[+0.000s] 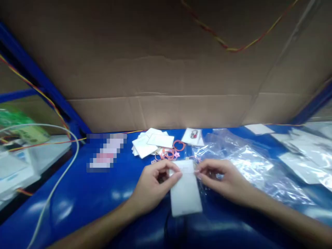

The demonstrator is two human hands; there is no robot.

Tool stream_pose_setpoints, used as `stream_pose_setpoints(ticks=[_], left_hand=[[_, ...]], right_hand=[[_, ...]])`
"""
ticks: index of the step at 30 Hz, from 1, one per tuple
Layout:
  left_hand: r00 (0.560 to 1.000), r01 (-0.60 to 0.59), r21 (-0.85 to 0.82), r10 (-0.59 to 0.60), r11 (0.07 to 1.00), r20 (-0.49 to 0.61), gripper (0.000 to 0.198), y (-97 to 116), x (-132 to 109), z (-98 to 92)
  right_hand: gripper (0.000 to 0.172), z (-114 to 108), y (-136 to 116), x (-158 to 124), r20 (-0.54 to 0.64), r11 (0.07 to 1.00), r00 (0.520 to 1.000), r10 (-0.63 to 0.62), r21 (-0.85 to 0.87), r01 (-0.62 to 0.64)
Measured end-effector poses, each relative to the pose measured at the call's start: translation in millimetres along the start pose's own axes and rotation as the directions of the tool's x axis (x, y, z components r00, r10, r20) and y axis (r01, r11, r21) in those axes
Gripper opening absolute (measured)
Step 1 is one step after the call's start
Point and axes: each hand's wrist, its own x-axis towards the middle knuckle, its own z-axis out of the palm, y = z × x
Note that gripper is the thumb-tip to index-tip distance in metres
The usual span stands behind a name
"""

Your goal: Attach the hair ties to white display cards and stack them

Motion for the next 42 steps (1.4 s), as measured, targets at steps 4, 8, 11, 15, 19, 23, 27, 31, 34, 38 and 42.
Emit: stream_pose_setpoints(ticks=[4,8,11,15,19,23,27,31,34,38,42], left_hand=[[1.0,0.003,-0.008,-0.003,1.0,0.0,0.022,0.7,-0.6,0.2],[1.0,0.015,-0.023,-0.015,1.0,0.005,0.022,0.9,-0.1,0.3],[1.0,0.014,-0.034,-0.013,0.999,0.017,0.022,-0.4,0.6,0.1],[1.0,0.007,-0.035,-0.006,0.999,0.022,0.021,-3.1,0.5,0.0],[0.999,0.012,-0.038,-0.011,0.999,0.03,0.021,-4.6,-0.4,0.3],[0.999,0.005,-0.051,-0.003,0.999,0.037,0.021,-3.3,-0.3,0.3],[1.0,0.012,-0.049,-0.011,0.999,0.022,0.02,-0.3,0.4,0.1],[0.999,0.01,-0.062,-0.007,0.998,0.049,0.02,0.3,0.2,0.7],[0.999,0.007,-0.056,-0.005,0.998,0.052,0.021,-0.9,-0.4,1.2],[0.999,0.011,-0.049,-0.008,0.999,0.053,0.02,-2.1,-0.5,0.8],[0.998,0.005,-0.045,-0.002,0.999,0.067,0.02,-2.0,0.0,0.1]], right_hand=[[0.01,0.5,1.3,0.7,0.01,1.0,1.0,-0.014,-0.028,0.014],[0.012,0.6,0.6,-0.3,0.018,0.999,1.0,-0.012,-0.029,0.013],[0.012,0.7,0.3,-1.6,0.017,1.0,1.0,-0.007,-0.017,0.007],[0.011,1.2,1.6,-1.7,0.011,1.0,1.0,-0.005,-0.021,0.005],[0.011,1.7,2.9,-1.1,0.013,1.0,1.0,-0.008,-0.027,0.008],[0.013,1.3,2.7,-1.9,0.015,1.0,1.0,0.0,-0.03,0.001],[0.012,0.9,3.2,-2.7,0.008,1.0,1.0,0.003,-0.015,-0.003],[0.012,1.3,2.6,-2.2,0.01,1.0,1.0,-0.003,-0.014,0.003],[0.013,1.5,1.8,-1.7,0.014,1.0,1.0,0.008,-0.01,-0.007],[0.012,1.0,2.2,-1.7,0.026,1.0,1.0,0.016,-0.007,-0.015],[0.011,0.0,1.8,-2.2,0.023,1.0,1.0,0.007,-0.013,-0.006]])
